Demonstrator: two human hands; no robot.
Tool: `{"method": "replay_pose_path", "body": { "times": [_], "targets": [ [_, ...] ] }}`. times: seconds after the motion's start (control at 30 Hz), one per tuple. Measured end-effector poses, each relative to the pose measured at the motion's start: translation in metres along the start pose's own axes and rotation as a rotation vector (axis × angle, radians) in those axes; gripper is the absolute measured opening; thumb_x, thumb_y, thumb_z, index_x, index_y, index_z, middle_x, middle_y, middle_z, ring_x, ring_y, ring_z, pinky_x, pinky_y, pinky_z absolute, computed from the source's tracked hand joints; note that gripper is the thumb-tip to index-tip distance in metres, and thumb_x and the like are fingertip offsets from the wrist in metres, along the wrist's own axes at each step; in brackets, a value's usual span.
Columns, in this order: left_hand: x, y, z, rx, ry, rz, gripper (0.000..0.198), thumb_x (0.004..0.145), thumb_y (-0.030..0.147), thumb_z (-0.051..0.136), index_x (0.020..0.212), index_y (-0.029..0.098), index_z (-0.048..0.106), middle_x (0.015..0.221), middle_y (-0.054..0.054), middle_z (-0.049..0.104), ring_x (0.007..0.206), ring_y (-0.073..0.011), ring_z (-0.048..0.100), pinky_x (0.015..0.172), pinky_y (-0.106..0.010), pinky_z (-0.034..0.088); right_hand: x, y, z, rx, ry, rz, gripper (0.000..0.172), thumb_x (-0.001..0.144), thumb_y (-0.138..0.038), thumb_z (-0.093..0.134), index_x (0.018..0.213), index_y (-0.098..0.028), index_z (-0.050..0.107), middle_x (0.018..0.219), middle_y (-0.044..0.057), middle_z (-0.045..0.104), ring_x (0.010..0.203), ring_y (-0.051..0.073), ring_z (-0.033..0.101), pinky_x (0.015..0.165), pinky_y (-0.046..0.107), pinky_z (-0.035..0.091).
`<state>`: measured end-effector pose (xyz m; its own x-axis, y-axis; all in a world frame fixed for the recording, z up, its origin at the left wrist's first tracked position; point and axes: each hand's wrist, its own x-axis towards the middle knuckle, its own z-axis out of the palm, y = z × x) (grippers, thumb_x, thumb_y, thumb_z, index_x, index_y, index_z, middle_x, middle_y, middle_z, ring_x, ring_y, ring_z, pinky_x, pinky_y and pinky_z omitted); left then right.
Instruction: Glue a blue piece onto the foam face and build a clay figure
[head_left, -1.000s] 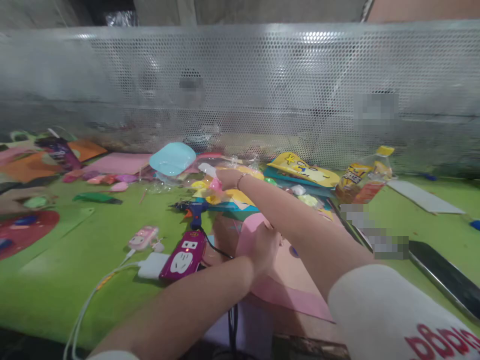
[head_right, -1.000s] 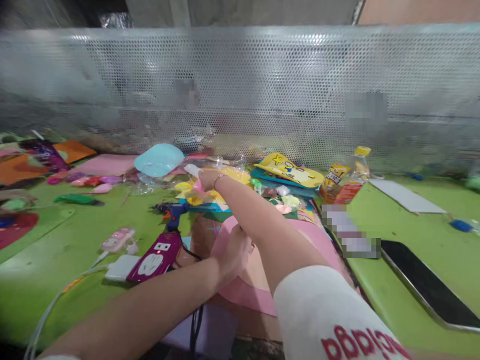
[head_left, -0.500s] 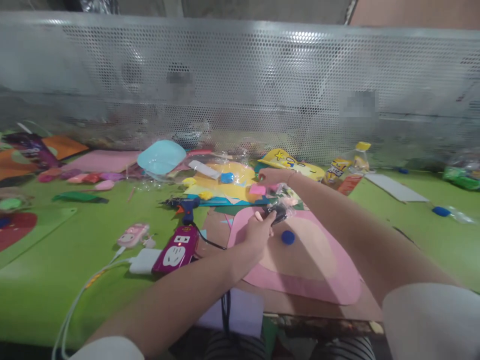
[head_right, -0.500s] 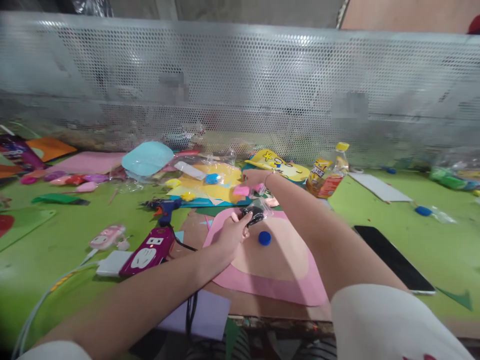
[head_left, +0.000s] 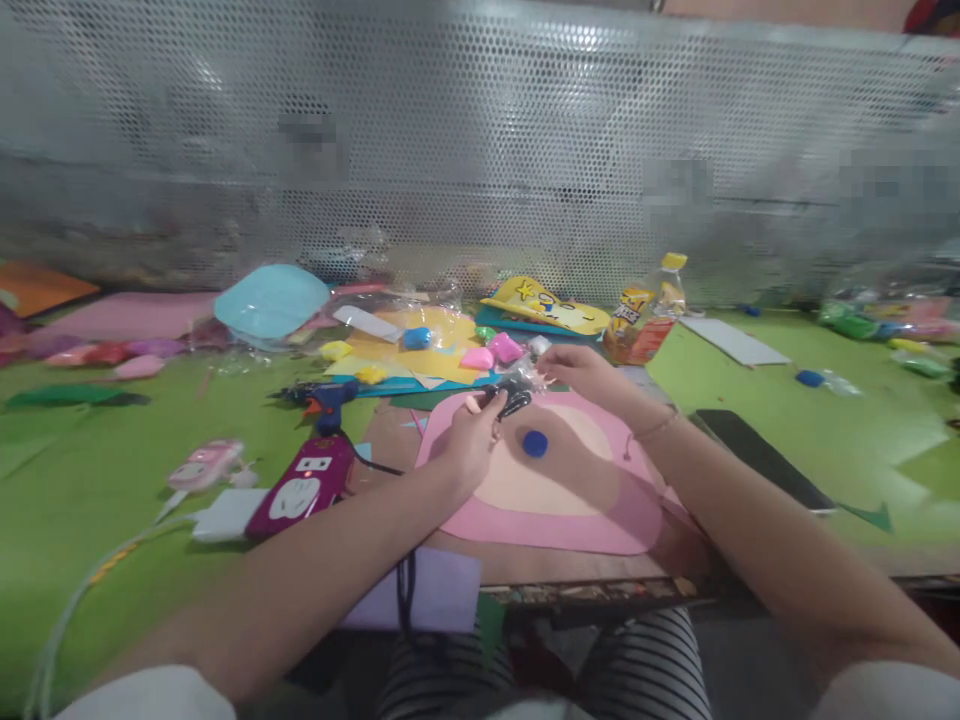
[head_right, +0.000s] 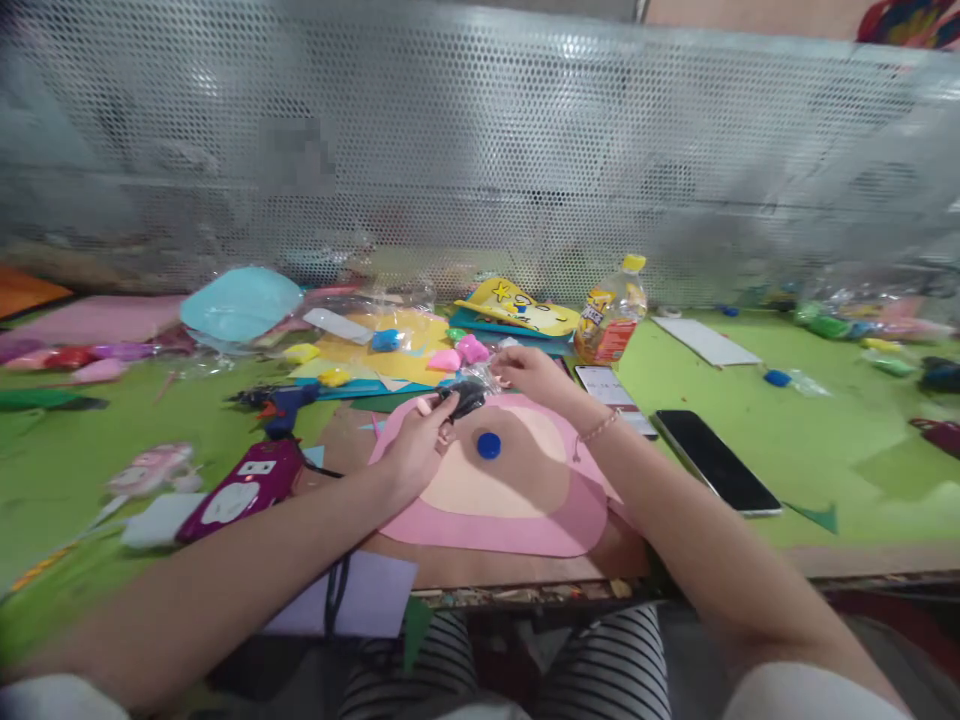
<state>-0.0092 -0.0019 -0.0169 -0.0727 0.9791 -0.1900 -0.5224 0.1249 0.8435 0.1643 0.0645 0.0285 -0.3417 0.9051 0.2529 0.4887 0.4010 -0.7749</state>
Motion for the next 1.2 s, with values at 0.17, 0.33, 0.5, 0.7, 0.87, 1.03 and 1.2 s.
{"method": "replay_pose_path", "body": {
  "times": [0.17,0.33,0.5,0.7,0.87,1.03,1.2],
  "targets": [
    [0.001,0.002,-0.001,0.031,-0.085,0.06,0.033,0.06,0.028,0.077,0.066,0.016,0.047,0.049,0.009,0.041,0.037,-0.0004,0.031,0.039,-0.017,0.019,-0.028,0.008,0.008,0.235,-0.038,-0.028,0.016,0.072,-0.027,0.061,0.086,-0.018,0.063,0.086,0.002,0.061,0.074,0.012,0.056,0.066,0.028,0.05],
    [0.002,0.001,-0.001,0.076,-0.075,0.08,0.035,0.056,0.029,0.078,0.065,0.016,0.047,0.05,0.008,0.041,0.039,-0.0007,0.03,0.039,-0.019,0.017,-0.027,0.003,0.006,0.216,-0.042,-0.113,0.02,0.074,-0.031,0.061,0.089,-0.02,0.068,0.089,0.003,0.055,0.07,0.012,0.054,0.061,0.028,0.051],
    [-0.001,0.001,-0.001,0.082,-0.082,0.06,0.032,0.058,0.029,0.078,0.071,0.015,0.052,0.053,0.007,0.044,0.04,-0.0003,0.03,0.04,-0.018,0.019,-0.026,0.006,0.005,0.1,-0.051,-0.089,0.028,0.07,-0.03,0.065,0.095,-0.018,0.07,0.091,0.005,0.058,0.065,0.011,0.053,0.059,0.029,0.051],
    [-0.004,0.002,0.0,0.072,-0.062,0.022,0.04,0.059,0.026,0.078,0.065,0.017,0.04,0.054,0.008,0.043,0.04,-0.0004,0.032,0.039,-0.016,0.02,-0.03,0.001,0.012,0.051,-0.087,-0.149,0.021,0.071,-0.02,0.058,0.088,-0.019,0.07,0.086,0.004,0.066,0.075,0.015,0.059,0.066,0.028,0.048],
    [-0.006,0.003,0.002,0.01,-0.109,0.017,0.048,0.056,0.025,0.079,0.061,0.018,0.032,0.055,0.008,0.044,0.04,0.0003,0.033,0.039,-0.015,0.022,-0.031,-0.001,0.012,-0.017,-0.086,-0.158,0.018,0.071,-0.018,0.056,0.085,-0.018,0.068,0.072,0.001,0.063,0.066,0.013,0.054,0.059,0.025,0.043],
    [-0.006,0.002,0.002,0.037,-0.13,0.034,0.04,0.055,0.027,0.08,0.064,0.016,0.042,0.053,0.008,0.042,0.039,0.0005,0.031,0.039,-0.015,0.023,-0.031,-0.001,0.006,-0.052,-0.169,-0.145,0.011,0.073,-0.02,0.055,0.079,-0.018,0.064,0.072,0.001,0.061,0.065,0.013,0.052,0.057,0.024,0.04],
    [-0.005,0.002,0.001,0.089,-0.139,0.062,0.038,0.055,0.03,0.079,0.065,0.015,0.045,0.052,0.008,0.041,0.039,-0.0001,0.03,0.039,-0.016,0.02,-0.033,0.001,0.009,-0.155,-0.177,-0.208,0.008,0.076,-0.021,0.053,0.074,-0.016,0.059,0.067,0.0,0.057,0.062,0.011,0.047,0.056,0.023,0.036]
  ]
}}
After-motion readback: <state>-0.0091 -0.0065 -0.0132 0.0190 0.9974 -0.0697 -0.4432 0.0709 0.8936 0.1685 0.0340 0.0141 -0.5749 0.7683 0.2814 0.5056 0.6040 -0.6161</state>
